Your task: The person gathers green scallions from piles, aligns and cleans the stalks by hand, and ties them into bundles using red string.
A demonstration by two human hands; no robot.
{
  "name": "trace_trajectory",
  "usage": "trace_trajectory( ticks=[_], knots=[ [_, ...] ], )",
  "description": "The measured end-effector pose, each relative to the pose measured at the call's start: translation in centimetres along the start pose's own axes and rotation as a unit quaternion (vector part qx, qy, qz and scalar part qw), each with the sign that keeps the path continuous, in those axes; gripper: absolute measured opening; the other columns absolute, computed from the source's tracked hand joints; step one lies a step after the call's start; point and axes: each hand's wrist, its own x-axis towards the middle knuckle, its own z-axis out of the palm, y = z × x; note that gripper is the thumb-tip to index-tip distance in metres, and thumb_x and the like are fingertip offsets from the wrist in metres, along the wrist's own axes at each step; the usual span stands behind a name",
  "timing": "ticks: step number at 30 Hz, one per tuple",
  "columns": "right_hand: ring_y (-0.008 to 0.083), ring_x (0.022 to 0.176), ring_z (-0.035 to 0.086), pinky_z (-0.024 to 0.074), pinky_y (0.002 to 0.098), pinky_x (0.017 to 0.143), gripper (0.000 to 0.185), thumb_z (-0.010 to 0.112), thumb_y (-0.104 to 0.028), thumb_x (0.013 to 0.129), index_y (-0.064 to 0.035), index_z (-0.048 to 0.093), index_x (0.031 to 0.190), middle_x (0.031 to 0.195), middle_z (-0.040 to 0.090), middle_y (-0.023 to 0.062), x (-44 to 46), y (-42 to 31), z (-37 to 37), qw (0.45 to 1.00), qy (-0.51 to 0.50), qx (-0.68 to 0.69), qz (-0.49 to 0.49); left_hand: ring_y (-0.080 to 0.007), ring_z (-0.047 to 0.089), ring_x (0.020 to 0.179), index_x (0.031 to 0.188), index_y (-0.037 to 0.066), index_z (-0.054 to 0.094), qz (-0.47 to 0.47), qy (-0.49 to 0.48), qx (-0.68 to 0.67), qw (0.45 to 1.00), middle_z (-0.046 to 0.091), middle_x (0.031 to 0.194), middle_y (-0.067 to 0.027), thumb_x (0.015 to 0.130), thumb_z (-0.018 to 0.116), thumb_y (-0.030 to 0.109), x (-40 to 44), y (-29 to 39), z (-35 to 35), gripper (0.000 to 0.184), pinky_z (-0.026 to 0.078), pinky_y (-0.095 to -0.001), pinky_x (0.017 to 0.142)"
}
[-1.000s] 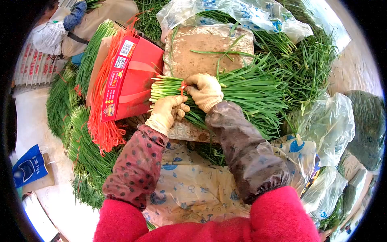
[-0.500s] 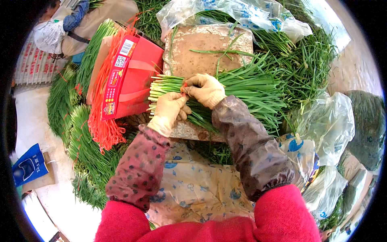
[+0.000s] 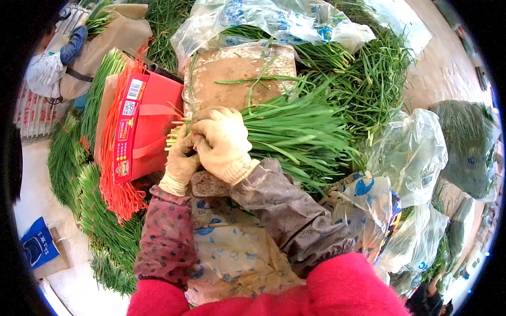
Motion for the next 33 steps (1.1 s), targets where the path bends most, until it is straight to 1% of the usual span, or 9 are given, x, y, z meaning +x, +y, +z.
trace_trajectory(
  ticks=[2, 6, 8, 14, 17, 20, 26, 30, 33],
  knots=[
    [0.0334, 0.089, 0.058, 0.0454, 0.0417, 0.080, 0.013, 0.065, -0.003, 0.069, -0.0048, 0.065, 0.081, 0.089, 0.063, 0.0102, 0.2, 0.3, 0.1, 0.995, 0.043, 0.005, 0.086, -0.0198, 0.059, 0.112, 0.128, 0.007, 0.055, -0.043, -0.009, -0.052, 0.998, 0.068, 0.109, -0.0053, 0.081, 0.067, 0.010, 0.3, 0.8, -0.3, 0.049, 0.015, -0.0471, 0.114],
    [0.0320, 0.088, 0.058, 0.0444, 0.0424, 0.080, 0.011, 0.063, -0.013, 0.073, -0.0083, 0.070, 0.080, 0.082, 0.062, 0.0104, 0.7, 0.9, 0.4, 0.988, 0.031, -0.015, 0.147, -0.0237, 0.057, 0.115, 0.119, 0.010, 0.061, 0.056, 0.064, 0.328, 0.941, 0.064, 0.119, -0.0064, 0.080, 0.065, 0.006, -0.6, 2.0, 2.1, 0.039, 0.017, -0.0523, 0.113],
    [0.0330, 0.090, 0.060, 0.0482, 0.0399, 0.080, 0.019, 0.062, -0.020, 0.079, -0.0093, 0.069, 0.092, 0.091, 0.063, 0.0117, 0.9, 0.7, -1.0, 0.955, -0.231, -0.094, 0.162, -0.0279, 0.055, 0.118, 0.111, 0.014, 0.063, 0.072, 0.074, 0.334, 0.937, 0.060, 0.124, -0.0083, 0.079, 0.065, 0.004, -1.8, -1.6, 4.1, 0.034, 0.022, -0.0583, 0.108],
    [0.0310, 0.097, 0.062, 0.0502, 0.0381, 0.084, 0.034, 0.060, -0.035, 0.086, -0.0091, 0.063, 0.109, 0.102, 0.064, 0.0153, 2.9, 3.5, -7.5, 0.913, -0.160, -0.192, 0.324, -0.0275, 0.055, 0.119, 0.110, 0.019, 0.064, 0.121, 0.101, 0.299, 0.941, 0.062, 0.122, -0.0064, 0.075, 0.070, 0.007, -4.3, -2.2, 5.3, 0.038, 0.022, -0.0571, 0.108],
    [0.0315, 0.097, 0.062, 0.0509, 0.0377, 0.082, 0.036, 0.062, -0.038, 0.085, -0.0109, 0.063, 0.109, 0.104, 0.064, 0.0155, 3.2, 2.7, -6.3, 0.938, -0.198, -0.248, 0.141, -0.0268, 0.055, 0.119, 0.106, 0.021, 0.066, 0.119, 0.105, 0.279, 0.947, 0.063, 0.121, -0.0054, 0.075, 0.068, 0.005, -4.0, -2.0, 5.3, 0.035, 0.022, -0.0564, 0.107],
    [0.0301, 0.111, 0.055, 0.0476, 0.0411, 0.088, 0.044, 0.062, -0.043, 0.083, -0.0136, 0.061, 0.116, 0.119, 0.058, 0.0130, 1.3, 2.1, -4.2, 0.859, -0.428, -0.279, 0.005, -0.0273, 0.052, 0.123, 0.112, 0.020, 0.066, 0.104, 0.087, 0.279, 0.951, 0.062, 0.123, -0.0051, 0.080, 0.064, 0.004, -4.0, -2.1, 5.0, 0.037, 0.018, -0.0536, 0.110],
    [0.0266, 0.109, 0.056, 0.0475, 0.0383, 0.092, 0.057, 0.062, -0.051, 0.084, -0.0153, 0.053, 0.128, 0.123, 0.057, 0.0088, -1.5, 6.6, -14.0, 0.800, -0.438, -0.392, 0.120, -0.0282, 0.052, 0.122, 0.110, 0.020, 0.065, 0.126, 0.102, 0.260, 0.952, 0.062, 0.124, -0.0047, 0.083, 0.063, 0.008, -4.7, -2.9, 5.5, 0.030, 0.019, -0.0524, 0.110],
    [0.0286, 0.110, 0.059, 0.0492, 0.0381, 0.091, 0.048, 0.063, -0.028, 0.082, -0.0113, 0.053, 0.126, 0.116, 0.061, 0.0141, -3.1, 11.9, -25.3, 0.535, -0.528, -0.540, 0.379, -0.0280, 0.054, 0.120, 0.111, 0.022, 0.065, 0.140, 0.113, 0.248, 0.952, 0.062, 0.123, -0.0052, 0.082, 0.064, 0.010, -4.6, -3.7, 5.7, 0.031, 0.020, -0.0517, 0.109],
    [0.0288, 0.105, 0.061, 0.0509, 0.0371, 0.087, 0.054, 0.067, -0.028, 0.078, -0.0064, 0.052, 0.125, 0.113, 0.062, 0.0157, -2.8, 11.0, -29.6, 0.538, -0.429, -0.599, 0.409, -0.0277, 0.053, 0.121, 0.111, 0.022, 0.065, 0.134, 0.116, 0.251, 0.952, 0.062, 0.123, -0.0054, 0.080, 0.065, 0.006, -4.4, -3.4, 5.7, 0.035, 0.020, -0.0508, 0.109]
  ],
)
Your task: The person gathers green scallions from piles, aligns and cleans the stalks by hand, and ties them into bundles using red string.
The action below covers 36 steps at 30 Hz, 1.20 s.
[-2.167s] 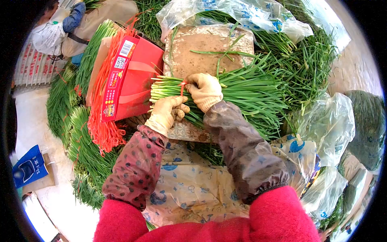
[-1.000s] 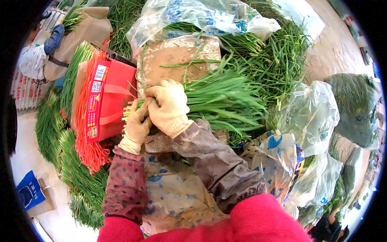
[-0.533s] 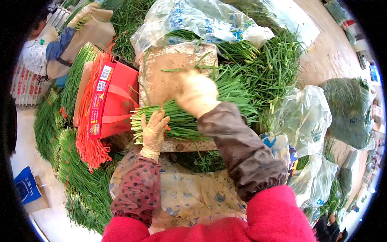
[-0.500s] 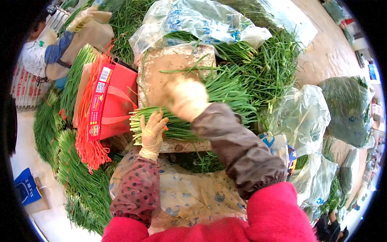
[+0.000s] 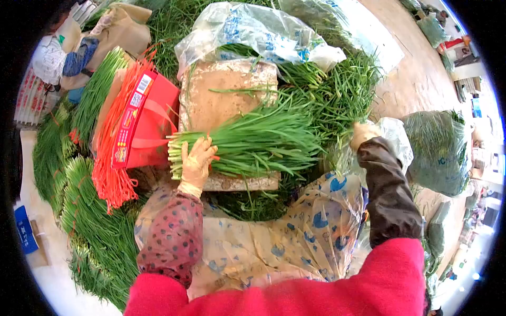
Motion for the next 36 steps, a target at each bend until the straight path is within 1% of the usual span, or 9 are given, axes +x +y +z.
trace_trajectory(
  ticks=[4, 8, 10, 15, 22, 27, 29, 33, 36],
  knots=[
    [0.0264, 0.087, 0.064, 0.0530, 0.0371, 0.077, 0.047, 0.074, -0.021, 0.073, -0.0026, 0.058, 0.113, 0.097, 0.064, 0.0146, -6.0, -5.1, -4.1, 0.867, 0.400, 0.167, -0.245, -0.0264, 0.053, 0.122, 0.111, 0.020, 0.065, 0.002, 0.003, 0.009, 1.000, 0.062, 0.123, -0.0048, 0.079, 0.066, 0.004, -0.2, -0.1, 0.1, 0.036, 0.020, -0.0492, 0.109],
    [0.0325, 0.124, 0.045, 0.0378, 0.0479, 0.100, 0.075, 0.075, -0.014, 0.067, -0.0044, 0.042, 0.134, 0.137, 0.043, 0.0179, -14.9, -19.5, -6.9, 0.831, 0.242, 0.198, -0.460, -0.0251, 0.055, 0.119, 0.105, 0.018, 0.067, 0.007, 0.009, 0.018, 1.000, 0.064, 0.119, -0.0053, 0.076, 0.069, 0.008, 0.4, 0.2, -0.3, 0.031, 0.024, -0.0517, 0.107],
    [0.0363, 0.121, 0.047, 0.0420, 0.0460, 0.096, 0.065, 0.070, -0.021, 0.073, -0.0032, 0.044, 0.130, 0.134, 0.044, 0.0215, -14.7, -23.9, -4.2, 0.703, 0.371, 0.306, -0.524, -0.0247, 0.055, 0.119, 0.104, 0.017, 0.067, 0.001, 0.002, 0.023, 1.000, 0.064, 0.119, -0.0049, 0.076, 0.069, 0.007, 0.8, 0.0, -0.4, 0.030, 0.023, -0.0514, 0.107],
    [0.0338, 0.102, 0.055, 0.0473, 0.0436, 0.084, 0.047, 0.070, -0.027, 0.076, -0.0049, 0.055, 0.116, 0.123, 0.052, 0.0152, -7.8, -25.0, -9.0, 0.872, 0.289, 0.264, -0.294, -0.0245, 0.055, 0.120, 0.107, 0.021, 0.066, 0.000, 0.031, -0.006, 0.999, 0.064, 0.120, -0.0040, 0.072, 0.071, 0.002, -0.4, -0.6, 0.8, 0.040, 0.018, -0.0498, 0.110],
    [0.0323, 0.096, 0.060, 0.0483, 0.0399, 0.085, 0.015, 0.061, -0.017, 0.080, -0.0081, 0.071, 0.085, 0.107, 0.065, 0.0099, -1.2, -24.7, -7.8, 0.833, 0.290, 0.209, -0.423, -0.0274, 0.054, 0.121, 0.110, 0.021, 0.064, -0.015, -0.015, 0.000, 1.000, 0.062, 0.124, -0.0055, 0.081, 0.065, 0.010, 0.2, 0.1, -0.3, 0.031, 0.020, -0.0515, 0.109],
    [0.0294, 0.090, 0.066, 0.0510, 0.0375, 0.083, 0.026, 0.054, -0.024, 0.085, -0.0082, 0.071, 0.097, 0.098, 0.068, 0.0164, 1.8, -19.1, -9.3, 0.901, 0.087, 0.419, -0.069, -0.0261, 0.053, 0.122, 0.110, 0.022, 0.065, -0.006, 0.009, -0.014, 1.000, 0.062, 0.124, -0.0056, 0.077, 0.067, 0.004, 0.0, -0.3, 0.5, 0.038, 0.018, -0.0502, 0.110],
    [0.0336, 0.107, 0.059, 0.0490, 0.0418, 0.089, 0.045, 0.061, -0.032, 0.086, -0.0097, 0.057, 0.125, 0.132, 0.050, 0.0172, 1.0, -16.0, -10.6, 0.958, 0.098, 0.268, 0.005, -0.0226, 0.056, 0.117, 0.103, 0.020, 0.067, 0.003, 0.027, 0.023, 0.999, 0.065, 0.117, -0.0019, 0.074, 0.070, 0.010, 0.4, 0.1, 0.2, 0.032, 0.024, -0.0520, 0.107],
    [0.0347, 0.120, 0.049, 0.0443, 0.0433, 0.095, 0.072, 0.075, -0.029, 0.072, -0.0016, 0.044, 0.131, 0.140, 0.040, 0.0213, -6.6, -18.1, -7.2, 0.839, 0.431, 0.264, -0.199, -0.0259, 0.053, 0.122, 0.110, 0.023, 0.065, -0.015, 0.007, -0.013, 1.000, 0.063, 0.123, -0.0043, 0.077, 0.067, 0.004, 0.4, -0.1, 0.3, 0.038, 0.019, -0.0501, 0.110],
    [0.0362, 0.118, 0.047, 0.0391, 0.0529, 0.094, 0.079, 0.078, -0.018, 0.057, -0.0040, 0.046, 0.128, 0.126, 0.047, 0.0171, -15.0, -24.7, -5.5, 0.842, 0.296, 0.218, -0.394, -0.0264, 0.049, 0.126, 0.113, 0.016, 0.064, -0.010, -0.044, 0.015, 0.999, 0.057, 0.130, -0.0059, 0.085, 0.061, 0.016, 0.7, -0.5, -0.3, 0.028, 0.019, -0.0497, 0.110]
  ],
)
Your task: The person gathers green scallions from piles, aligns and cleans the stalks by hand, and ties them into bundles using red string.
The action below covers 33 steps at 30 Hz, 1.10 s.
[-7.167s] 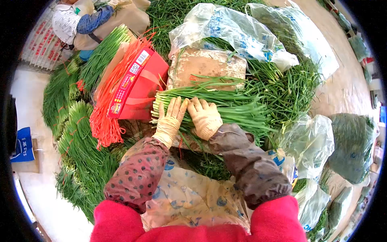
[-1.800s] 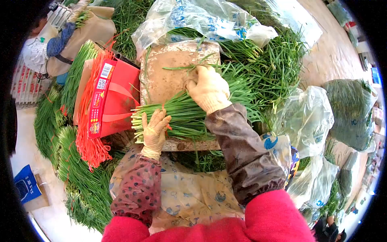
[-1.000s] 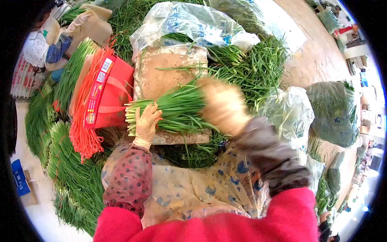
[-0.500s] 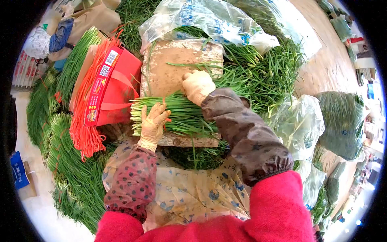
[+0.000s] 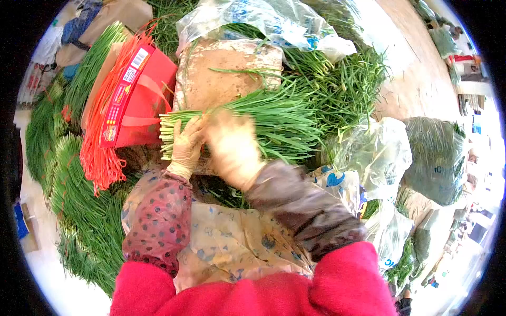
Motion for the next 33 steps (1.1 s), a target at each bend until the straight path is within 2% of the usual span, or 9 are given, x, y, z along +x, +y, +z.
trace_trajectory(
  ticks=[2, 8, 12, 16, 19, 21, 23, 31, 33],
  knots=[
    [0.0329, 0.127, 0.038, 0.0337, 0.0562, 0.097, 0.065, 0.065, -0.008, 0.067, -0.0101, 0.047, 0.129, 0.132, 0.045, 0.0151, -1.2, -0.9, 6.5, 0.981, 0.158, 0.001, -0.114, -0.0252, 0.047, 0.126, 0.117, 0.011, 0.063, -0.062, -0.010, -0.123, 0.990, 0.051, 0.137, -0.0069, 0.092, 0.052, 0.023, -0.4, -1.0, 1.1, 0.030, 0.018, -0.0469, 0.112],
    [0.0370, 0.130, 0.037, 0.0387, 0.0551, 0.097, 0.097, 0.064, 0.010, 0.063, -0.0258, 0.029, 0.145, 0.142, 0.036, 0.0153, -0.4, 8.1, 3.9, 0.992, 0.011, -0.122, 0.002, -0.0234, 0.050, 0.125, 0.112, 0.021, 0.066, -0.002, 0.024, -0.035, 0.999, 0.060, 0.128, -0.0049, 0.084, 0.065, 0.013, 0.1, 0.1, 0.4, 0.029, 0.017, -0.0449, 0.111],
    [0.0355, 0.132, 0.035, 0.0409, 0.0506, 0.093, 0.109, 0.084, -0.024, 0.057, -0.0221, 0.023, 0.147, 0.142, 0.039, 0.0129, -0.2, 13.4, 1.6, 0.994, -0.062, -0.086, 0.035, -0.0228, 0.049, 0.126, 0.112, 0.022, 0.066, -0.017, 0.032, -0.042, 0.998, 0.060, 0.127, -0.0038, 0.083, 0.066, 0.015, 0.6, 0.1, 0.5, 0.029, 0.018, -0.0457, 0.110],
    [0.0321, 0.097, 0.063, 0.0490, 0.0426, 0.081, 0.084, 0.079, -0.022, 0.064, -0.0187, 0.035, 0.136, 0.106, 0.064, 0.0123, 1.4, 13.4, 0.8, 0.982, -0.149, -0.085, 0.075, -0.0234, 0.051, 0.124, 0.112, 0.020, 0.066, -0.031, 0.061, -0.070, 0.995, 0.060, 0.128, -0.0032, 0.084, 0.067, 0.014, 0.7, 0.2, -0.1, 0.029, 0.020, -0.0453, 0.110],
    [0.0301, 0.078, 0.067, 0.0535, 0.0414, 0.063, 0.078, 0.081, -0.021, 0.064, -0.0169, 0.038, 0.129, 0.091, 0.066, 0.0109, 1.8, 10.8, -4.3, 0.974, -0.162, -0.147, 0.051, -0.0229, 0.053, 0.122, 0.112, 0.019, 0.065, -0.070, 0.142, -0.104, 0.982, 0.062, 0.124, -0.0027, 0.083, 0.067, 0.011, 0.5, 0.0, -0.4, 0.030, 0.022, -0.0442, 0.110],
    [0.0235, 0.077, 0.067, 0.0546, 0.0339, 0.062, 0.066, 0.082, -0.012, 0.064, -0.0147, 0.049, 0.122, 0.089, 0.067, 0.0080, 2.4, 7.0, -10.3, 0.970, -0.134, -0.198, 0.047, -0.0187, 0.058, 0.114, 0.110, 0.005, 0.064, -0.065, 0.199, -0.107, 0.972, 0.066, 0.114, -0.0086, 0.089, 0.061, 0.000, 1.0, 1.1, -2.2, 0.022, 0.038, -0.0334, 0.102],
    [0.0225, 0.071, 0.065, 0.0531, 0.0329, 0.056, 0.063, 0.082, -0.009, 0.065, -0.0146, 0.051, 0.120, 0.082, 0.065, 0.0067, 2.3, 4.2, -16.2, 0.962, -0.030, -0.253, -0.098, -0.0169, 0.059, 0.110, 0.111, 0.000, 0.064, -0.083, 0.294, -0.411, 0.859, 0.066, 0.113, -0.0088, 0.091, 0.058, -0.001, 1.8, 3.1, -3.4, 0.022, 0.044, -0.0288, 0.094],
    [0.0202, 0.073, 0.065, 0.0515, 0.0343, 0.066, 0.022, 0.067, -0.012, 0.074, -0.0147, 0.065, 0.095, 0.071, 0.064, 0.0019, 2.6, -6.0, -21.8, 0.804, 0.166, -0.501, -0.274, -0.0154, 0.060, 0.102, 0.117, 0.001, 0.062, -0.170, 0.336, -0.635, 0.674, 0.065, 0.112, -0.0074, 0.092, 0.056, -0.001, 1.4, 8.1, -2.1, 0.026, 0.045, -0.0268, 0.092],
    [0.0192, 0.073, 0.065, 0.0505, 0.0349, 0.065, 0.011, 0.062, -0.010, 0.077, -0.0136, 0.065, 0.087, 0.068, 0.064, 0.0013, 2.9, -5.7, -17.8, 0.743, 0.163, -0.605, -0.235, -0.0142, 0.060, 0.095, 0.115, 0.002, 0.063, -0.359, 0.309, -0.591, 0.653, 0.066, 0.107, -0.0050, 0.093, 0.057, 0.004, 0.9, 7.8, 0.2, 0.023, 0.047, -0.0268, 0.086]
  ],
)
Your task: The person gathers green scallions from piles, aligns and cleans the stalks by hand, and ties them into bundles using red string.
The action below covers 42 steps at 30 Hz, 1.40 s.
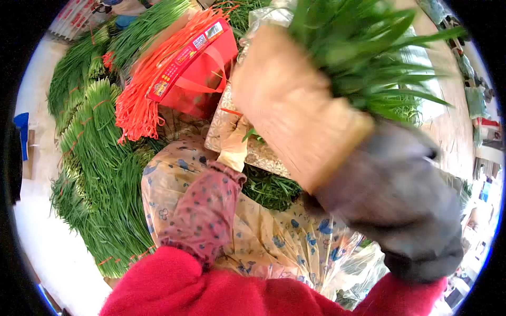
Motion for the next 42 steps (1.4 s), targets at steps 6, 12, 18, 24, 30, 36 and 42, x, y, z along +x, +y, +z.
trace_trajectory(
  ticks=[6, 12, 18, 24, 30, 36, 42],
  knots=[
    [0.0284, 0.086, 0.065, 0.0493, 0.0387, 0.076, 0.059, 0.079, -0.008, 0.062, -0.0105, 0.057, 0.117, 0.091, 0.068, 0.0073, -5.1, 4.5, 7.7, 0.915, -0.077, 0.391, 0.061, -0.0222, 0.061, 0.089, 0.098, 0.006, 0.066, 0.115, -0.088, 0.091, 0.985, 0.068, 0.097, -0.0081, 0.088, 0.064, 0.013, 2.9, 3.9, 2.4, 0.013, 0.045, -0.0309, 0.080],
    [0.0302, 0.124, 0.046, 0.0431, 0.0391, 0.100, 0.090, 0.083, -0.013, 0.061, -0.0065, 0.038, 0.139, 0.140, 0.044, 0.0136, -12.4, 1.0, 12.6, 0.799, -0.478, 0.310, 0.193, -0.0302, 0.056, 0.113, 0.094, 0.014, 0.067, 0.486, -0.148, 0.484, 0.713, 0.065, 0.112, -0.0033, 0.079, 0.069, 0.018, 6.4, -0.3, 3.6, 0.015, 0.031, -0.0475, 0.100],
    [0.0340, 0.093, 0.063, 0.0523, 0.0430, 0.078, 0.025, 0.056, -0.013, 0.085, -0.0109, 0.061, 0.109, 0.108, 0.062, 0.0120, -8.9, -11.6, 10.8, 0.690, -0.241, 0.641, 0.235, -0.0287, 0.050, 0.121, 0.085, 0.017, 0.071, 0.385, -0.118, 0.514, 0.757, 0.063, 0.123, 0.0005, 0.078, 0.071, 0.024, 7.2, -3.6, 2.6, 0.009, 0.032, -0.0430, 0.102],
    [0.0312, 0.087, 0.064, 0.0508, 0.0369, 0.077, 0.027, 0.061, -0.019, 0.087, -0.0054, 0.061, 0.110, 0.105, 0.065, 0.0135, -3.6, -20.1, 14.8, 0.460, -0.004, 0.779, 0.427, -0.0301, 0.047, 0.125, 0.094, 0.015, 0.070, 0.376, -0.131, 0.555, 0.730, 0.063, 0.122, 0.0007, 0.078, 0.071, 0.017, 7.5, -3.7, 2.0, 0.015, 0.033, -0.0408, 0.103],
    [0.0093, 0.062, 0.055, 0.0464, 0.0245, 0.057, 0.018, 0.059, -0.012, 0.092, 0.0001, 0.066, 0.103, 0.086, 0.068, 0.0051, -2.5, -16.0, 15.2, 0.018, -0.106, 0.853, 0.511, -0.0337, 0.027, 0.139, 0.136, 0.007, 0.041, 0.182, -0.228, 0.441, 0.849, 0.020, 0.150, -0.0265, 0.051, 0.089, 0.033, 5.9, 1.9, 2.8, 0.101, 0.020, -0.0467, 0.113],
    [0.0092, 0.074, 0.062, 0.0492, 0.0235, 0.069, 0.026, 0.059, -0.012, 0.086, 0.0011, 0.065, 0.109, 0.091, 0.071, 0.0052, -0.2, -16.2, 14.1, 0.133, -0.106, 0.859, 0.483, -0.0382, 0.024, 0.136, 0.137, 0.005, 0.039, 0.289, -0.232, 0.804, 0.465, 0.028, 0.146, -0.0175, 0.065, 0.076, 0.031, 6.8, -1.6, 1.5, 0.085, 0.022, -0.0534, 0.111],
    [0.0260, 0.091, 0.067, 0.0510, 0.0315, 0.082, 0.022, 0.062, -0.007, 0.082, -0.0075, 0.069, 0.103, 0.092, 0.069, 0.0152, -5.9, -17.8, 8.0, 0.337, -0.067, 0.865, 0.366, -0.0315, 0.063, 0.089, 0.100, 0.006, 0.055, 0.304, -0.360, 0.745, 0.472, 0.063, 0.093, -0.0140, 0.055, 0.082, 0.028, 10.8, 1.7, 3.5, 0.058, 0.048, -0.0415, 0.082]
  ],
)
